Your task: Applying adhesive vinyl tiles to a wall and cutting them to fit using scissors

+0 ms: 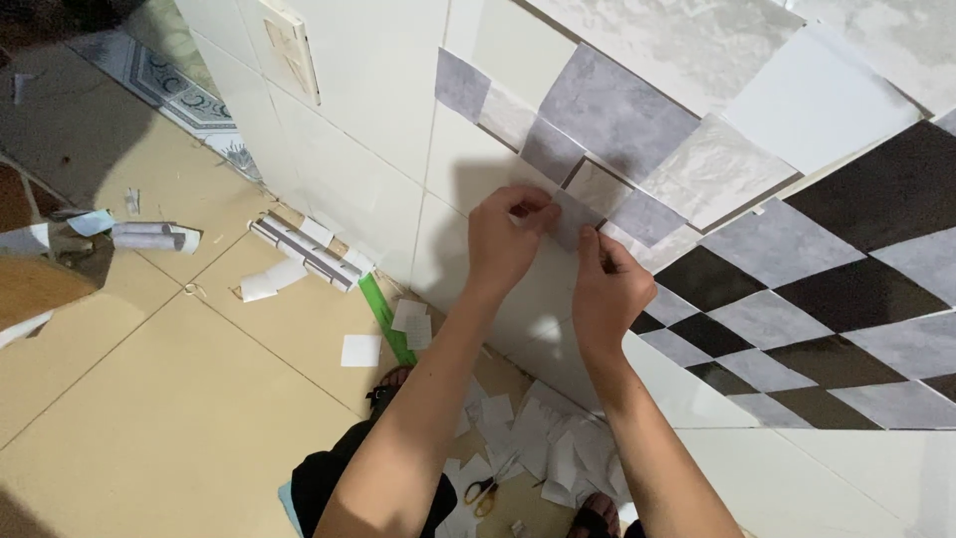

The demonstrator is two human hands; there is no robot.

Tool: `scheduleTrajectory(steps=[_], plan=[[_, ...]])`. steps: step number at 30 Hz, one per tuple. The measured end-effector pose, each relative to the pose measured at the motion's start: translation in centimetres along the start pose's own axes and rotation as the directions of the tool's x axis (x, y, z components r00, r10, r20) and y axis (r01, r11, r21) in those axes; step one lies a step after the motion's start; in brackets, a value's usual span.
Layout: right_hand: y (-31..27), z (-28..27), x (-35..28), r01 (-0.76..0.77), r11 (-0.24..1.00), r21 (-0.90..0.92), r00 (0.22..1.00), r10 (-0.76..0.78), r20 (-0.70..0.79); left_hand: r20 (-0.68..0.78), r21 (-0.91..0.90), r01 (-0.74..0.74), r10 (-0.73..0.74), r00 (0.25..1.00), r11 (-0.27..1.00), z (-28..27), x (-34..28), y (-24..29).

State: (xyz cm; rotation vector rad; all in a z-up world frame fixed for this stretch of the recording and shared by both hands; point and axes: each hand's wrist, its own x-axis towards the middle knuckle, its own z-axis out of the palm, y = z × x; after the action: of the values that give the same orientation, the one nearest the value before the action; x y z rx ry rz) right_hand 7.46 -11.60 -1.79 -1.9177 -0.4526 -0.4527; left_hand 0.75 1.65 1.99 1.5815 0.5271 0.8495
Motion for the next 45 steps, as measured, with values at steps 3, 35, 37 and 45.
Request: scheduleTrajectory(steps=[3, 35, 37, 45], plan=[[-0.2, 0.3, 0.0, -0.033, 0.999, -0.021, 0.999, 0.033, -0.024, -0.024, -0.024, -0.008, 0.007, 1.0, 1.0, 0.1, -0.2, 0.4], [-6.7, -40.3, -7.4, -0.117, 0.643, -0.757, 0.768, 0.542, 0.341, 0.491, 0.28, -0.585, 0.41, 0.769, 0.761, 3.2, -4.5, -9.3], [-8.8, -45.2, -10.6, -0.27, 0.578, -0.77, 0.771, 0.609, 0.187, 0.562, 0.286, -0.589, 0.366, 0.742, 0.756, 2.2, -7.1, -6.0], [-9.3, -53.0, -27.2, -0.543, 0.582, -0.605, 0.611, 0.768, 0.19, 0.786, 0.246, -0.591, 0.199, 0.585, 0.768, 2.6, -19.7, 4.6]])
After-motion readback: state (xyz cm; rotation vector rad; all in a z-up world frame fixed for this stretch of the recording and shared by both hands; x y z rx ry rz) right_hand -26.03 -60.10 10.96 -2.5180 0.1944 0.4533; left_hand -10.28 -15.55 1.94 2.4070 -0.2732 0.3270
